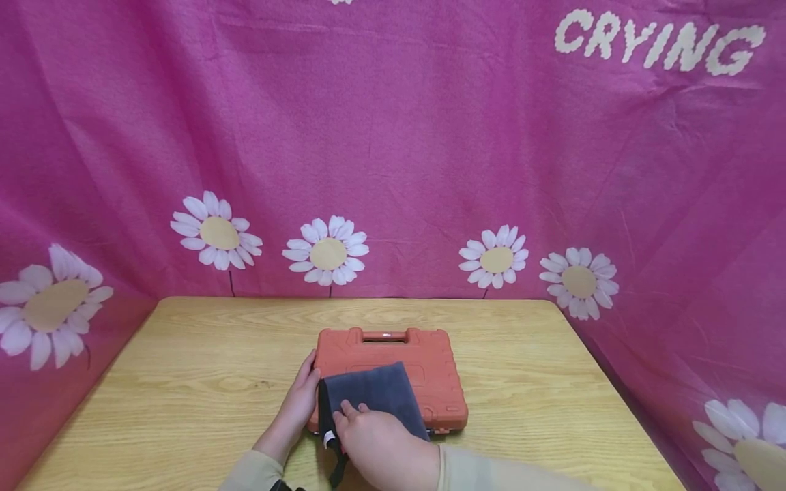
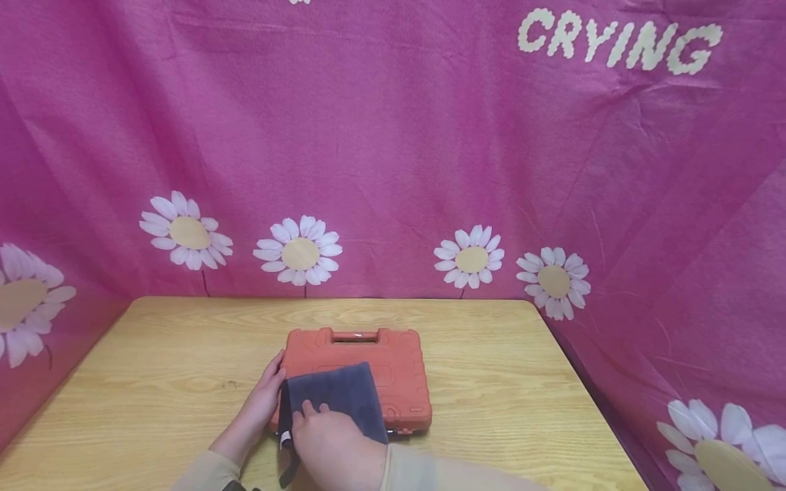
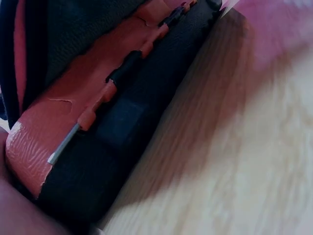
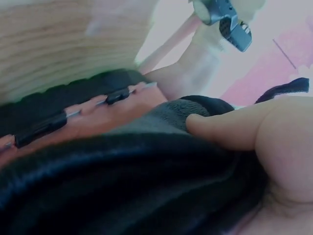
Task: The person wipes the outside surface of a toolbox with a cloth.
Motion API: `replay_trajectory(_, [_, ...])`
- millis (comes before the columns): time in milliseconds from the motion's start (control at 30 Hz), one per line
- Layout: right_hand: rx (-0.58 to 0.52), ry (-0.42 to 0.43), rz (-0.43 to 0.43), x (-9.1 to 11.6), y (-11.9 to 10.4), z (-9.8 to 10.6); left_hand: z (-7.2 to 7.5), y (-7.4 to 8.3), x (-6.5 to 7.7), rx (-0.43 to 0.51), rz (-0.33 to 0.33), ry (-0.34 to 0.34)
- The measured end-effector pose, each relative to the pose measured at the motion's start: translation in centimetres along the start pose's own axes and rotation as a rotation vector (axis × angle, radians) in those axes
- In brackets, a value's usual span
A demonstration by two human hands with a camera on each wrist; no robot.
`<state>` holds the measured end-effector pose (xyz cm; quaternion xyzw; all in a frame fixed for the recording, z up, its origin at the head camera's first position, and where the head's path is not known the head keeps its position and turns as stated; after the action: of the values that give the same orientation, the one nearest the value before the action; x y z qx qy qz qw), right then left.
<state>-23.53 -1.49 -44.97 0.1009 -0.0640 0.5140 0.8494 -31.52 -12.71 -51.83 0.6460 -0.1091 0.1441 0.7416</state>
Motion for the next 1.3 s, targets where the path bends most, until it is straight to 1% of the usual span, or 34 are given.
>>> replay_trajectory(133, [0.049,0.022,-0.054,0.5,0.1,2.2,0.1,0.0,0.0,-0.003,0.002,-0.004])
replay_trajectory(167, [0.059,0.035,-0.061,0.6,0.2,2.5,0.1,0.0,0.0,-0.005,0.004,-0.005])
replay_trajectory(267, [0.043,0.060,-0.074,0.5,0.8,2.9,0.1,0.0,0.0,-0.016,-0.001,0.002])
replay_trajectory(400, [0.005,0.069,-0.079,0.3,1.8,2.9,0.1,0.0,0.1,-0.017,-0.004,0.000])
replay_trajectory(533, [-0.001,0.068,-0.076,0.0,2.7,3.0,0.1,0.1,0.2,-0.019,-0.006,-0.004])
replay_trajectory(733, [-0.035,0.099,-0.087,-0.2,4.2,3.1,0.2,0.2,0.2,-0.036,-0.032,-0.003])
replay_trajectory(1000, [-0.081,0.123,-0.124,-0.7,6.8,2.7,0.2,-0.1,0.2,-0.041,-0.006,-0.011])
replay_trajectory(1167, [-0.129,0.140,-0.165,-0.9,8.6,2.8,0.2,0.2,0.2,-0.041,-0.027,-0.004])
replay_trajectory(1300, [-0.138,0.132,-0.172,-1.4,9.7,2.8,0.1,0.4,0.2,-0.040,-0.047,-0.003])
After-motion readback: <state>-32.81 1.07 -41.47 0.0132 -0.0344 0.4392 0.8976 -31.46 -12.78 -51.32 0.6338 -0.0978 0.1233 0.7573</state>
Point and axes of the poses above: each hand's wrist, its own x-axis away from the middle knuckle, its own z-axis out of the back of the hand, y = z × x, the point moved 8 cm from there along -x, towards the middle knuckle, and after that the axes turned 13 degrees about z, right-handed, at the moved point
